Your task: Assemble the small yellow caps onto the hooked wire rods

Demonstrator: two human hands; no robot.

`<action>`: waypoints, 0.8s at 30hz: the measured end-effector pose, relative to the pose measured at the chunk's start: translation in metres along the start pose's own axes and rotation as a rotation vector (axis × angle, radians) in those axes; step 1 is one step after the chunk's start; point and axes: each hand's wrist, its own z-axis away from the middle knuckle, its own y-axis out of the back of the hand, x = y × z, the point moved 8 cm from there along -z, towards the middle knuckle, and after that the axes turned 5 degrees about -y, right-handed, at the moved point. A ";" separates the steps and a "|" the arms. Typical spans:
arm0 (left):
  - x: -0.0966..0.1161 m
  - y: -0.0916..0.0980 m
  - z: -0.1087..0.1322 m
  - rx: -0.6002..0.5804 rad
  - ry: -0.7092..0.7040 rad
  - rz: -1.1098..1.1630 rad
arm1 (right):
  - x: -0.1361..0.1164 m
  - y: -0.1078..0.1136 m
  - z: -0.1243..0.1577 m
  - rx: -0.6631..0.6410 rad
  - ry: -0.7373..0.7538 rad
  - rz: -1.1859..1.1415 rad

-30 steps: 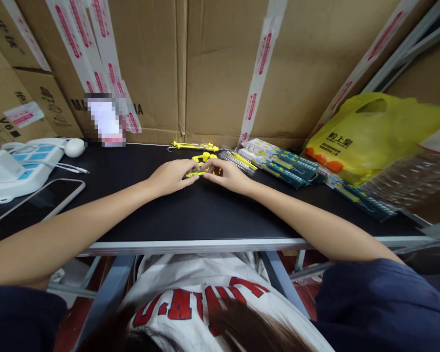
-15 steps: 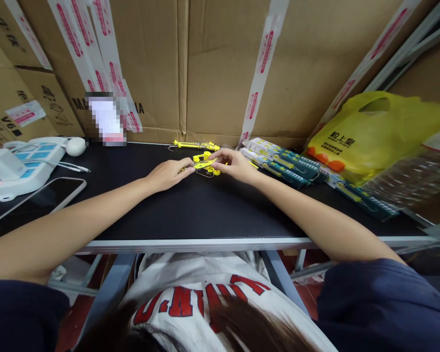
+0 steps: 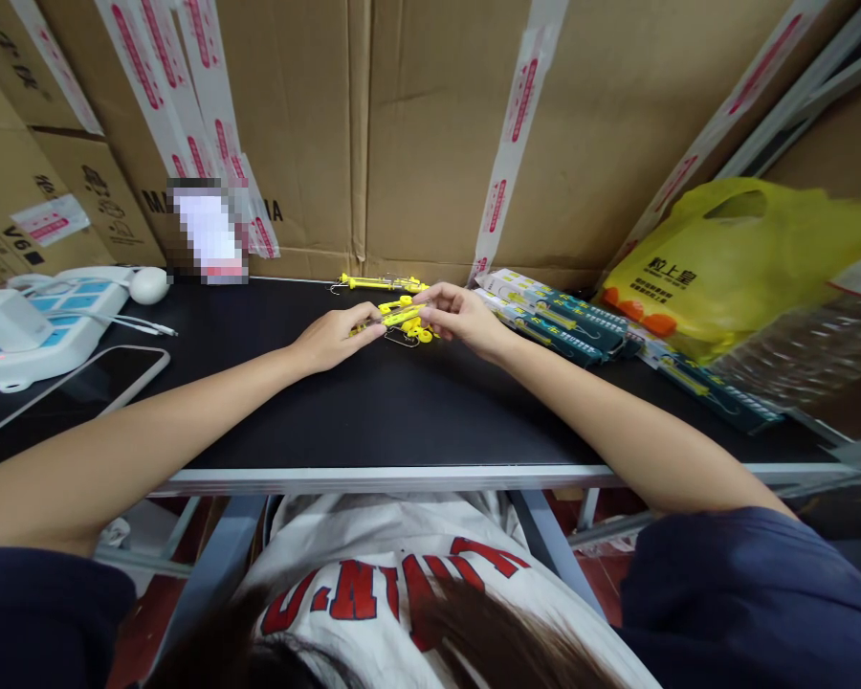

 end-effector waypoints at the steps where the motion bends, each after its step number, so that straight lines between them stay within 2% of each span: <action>1: 0.001 0.000 0.000 -0.003 -0.007 0.056 | 0.000 0.002 0.000 0.011 -0.004 -0.018; 4: 0.001 -0.004 -0.002 -0.043 0.010 0.155 | 0.004 0.008 -0.001 0.044 -0.032 -0.065; 7: 0.000 -0.004 -0.002 -0.059 0.022 0.114 | 0.007 0.012 -0.002 0.073 -0.053 -0.079; 14: 0.003 0.000 -0.005 -0.031 -0.019 0.080 | 0.011 0.013 -0.001 0.077 -0.060 -0.097; 18: 0.001 0.003 -0.005 0.016 -0.004 0.086 | 0.008 0.013 -0.001 0.090 -0.060 -0.188; 21: 0.006 0.004 -0.003 0.047 -0.009 0.142 | 0.004 0.006 0.002 0.093 -0.080 -0.296; 24: 0.017 0.000 0.000 0.051 -0.025 0.269 | 0.002 -0.016 0.007 -0.008 -0.123 -0.322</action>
